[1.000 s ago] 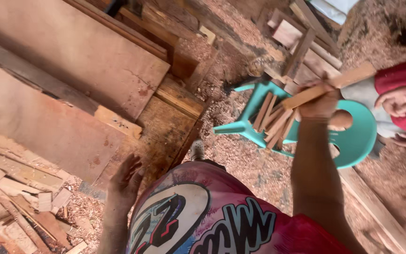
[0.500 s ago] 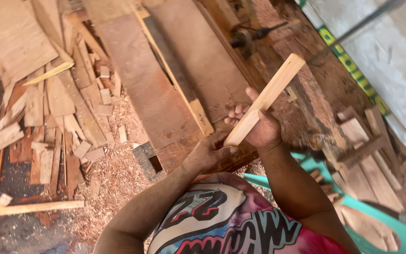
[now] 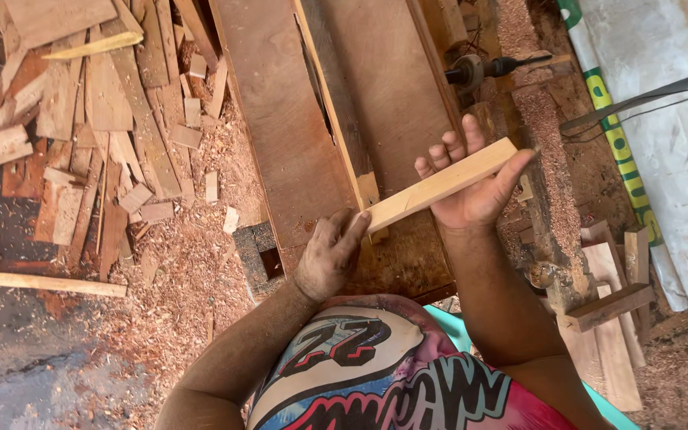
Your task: The person smooths the edges of small rectangular wooden sticks using a rotating grinding wheel. They hold each stick with both hands, rub it against the spinning wheel, and then place the finished piece onto a green plastic stool nearby. The process is repeated for multiple sticks in a continuous loop.
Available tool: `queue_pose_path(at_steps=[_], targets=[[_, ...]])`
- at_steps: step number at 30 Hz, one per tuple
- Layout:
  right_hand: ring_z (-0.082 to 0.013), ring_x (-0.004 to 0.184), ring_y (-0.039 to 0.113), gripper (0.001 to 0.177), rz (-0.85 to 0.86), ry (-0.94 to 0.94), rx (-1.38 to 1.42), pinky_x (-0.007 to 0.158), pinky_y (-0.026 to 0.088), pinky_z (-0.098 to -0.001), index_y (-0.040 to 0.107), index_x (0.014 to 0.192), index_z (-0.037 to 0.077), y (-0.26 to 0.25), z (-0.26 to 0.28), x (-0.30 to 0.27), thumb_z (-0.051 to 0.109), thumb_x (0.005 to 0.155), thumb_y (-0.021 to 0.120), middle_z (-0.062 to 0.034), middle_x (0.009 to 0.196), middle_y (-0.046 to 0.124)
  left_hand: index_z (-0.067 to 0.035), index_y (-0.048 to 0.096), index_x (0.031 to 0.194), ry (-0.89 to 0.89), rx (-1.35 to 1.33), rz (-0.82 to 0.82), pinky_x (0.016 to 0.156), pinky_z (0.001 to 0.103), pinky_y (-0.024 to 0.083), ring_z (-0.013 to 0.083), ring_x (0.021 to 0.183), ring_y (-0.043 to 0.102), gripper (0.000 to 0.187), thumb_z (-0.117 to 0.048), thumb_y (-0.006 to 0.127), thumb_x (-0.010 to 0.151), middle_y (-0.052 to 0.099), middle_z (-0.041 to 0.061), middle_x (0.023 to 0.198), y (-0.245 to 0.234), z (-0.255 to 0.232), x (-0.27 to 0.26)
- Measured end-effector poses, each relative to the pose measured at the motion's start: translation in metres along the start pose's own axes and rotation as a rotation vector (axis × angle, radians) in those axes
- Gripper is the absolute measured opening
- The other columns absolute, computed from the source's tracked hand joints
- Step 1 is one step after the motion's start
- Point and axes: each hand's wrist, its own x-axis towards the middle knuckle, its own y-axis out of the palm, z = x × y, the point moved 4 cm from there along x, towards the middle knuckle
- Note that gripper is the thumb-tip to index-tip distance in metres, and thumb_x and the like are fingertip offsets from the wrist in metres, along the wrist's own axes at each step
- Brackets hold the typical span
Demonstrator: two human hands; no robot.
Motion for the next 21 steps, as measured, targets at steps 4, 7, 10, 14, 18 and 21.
queue_pose_path(at_steps=[4,7,10,14,18,21], targets=[[-0.0344,0.129,0.066,0.093,0.122,0.049,0.05,0.115,0.05,-0.0569,0.047,0.154,0.004,0.003,-0.01,0.026,0.076,0.096,0.052,-0.023,0.137,0.067,-0.005,0.059,0.143,-0.047,0.003,0.061,0.085,0.041,0.059,0.0325,0.101,0.061,0.059,0.003,0.07,0.086,0.062,0.023,0.128,0.007,0.017,0.001],[-0.0367,0.13,0.066,0.081,0.176,0.099,0.029,0.115,0.049,-0.0565,0.047,0.153,0.005,0.006,-0.01,0.041,0.064,0.098,0.059,-0.0251,0.138,0.067,-0.007,0.053,0.149,-0.188,-0.212,0.009,0.093,0.04,0.059,0.0313,0.109,0.066,0.058,-0.005,0.075,0.096,0.065,0.017,0.128,0.014,0.037,0.005],[-0.0339,0.121,0.071,0.066,0.217,0.142,-0.118,0.111,0.054,-0.0537,0.049,0.154,0.007,0.001,-0.006,0.06,0.044,0.101,0.064,-0.0228,0.128,0.072,-0.016,0.04,0.159,-0.884,-0.815,0.232,0.097,0.031,0.056,0.0182,0.102,0.072,0.076,-0.01,0.076,0.093,0.077,0.012,0.116,0.041,0.077,0.002],[-0.0266,0.097,0.077,0.032,0.22,0.157,-0.275,0.096,0.063,-0.0467,0.062,0.137,0.008,-0.017,-0.019,0.097,0.012,0.105,0.064,-0.0164,0.107,0.078,-0.021,0.049,0.153,-1.225,-1.276,0.209,0.09,0.03,0.062,0.0189,0.09,0.072,0.068,-0.009,0.072,0.09,0.076,0.01,0.119,0.06,0.116,0.004],[-0.0264,0.095,0.076,0.024,0.082,0.129,-0.335,0.088,0.063,-0.0454,0.064,0.13,0.007,-0.025,-0.046,0.13,0.007,0.106,0.065,-0.0155,0.107,0.075,-0.008,0.061,0.143,-1.052,-1.359,0.016,0.085,0.033,0.063,0.0199,0.091,0.074,0.052,-0.005,0.074,0.093,0.076,0.013,0.119,0.059,0.153,0.01],[-0.0278,0.091,0.074,0.034,-0.293,0.123,-0.378,0.083,0.063,-0.0485,0.057,0.137,0.005,-0.03,-0.064,0.141,0.01,0.105,0.067,-0.0158,0.103,0.072,-0.004,0.068,0.133,-0.922,-0.817,-0.02,0.084,0.032,0.065,0.0187,0.094,0.075,0.038,-0.009,0.073,0.095,0.077,0.017,0.115,0.044,0.163,0.01]])
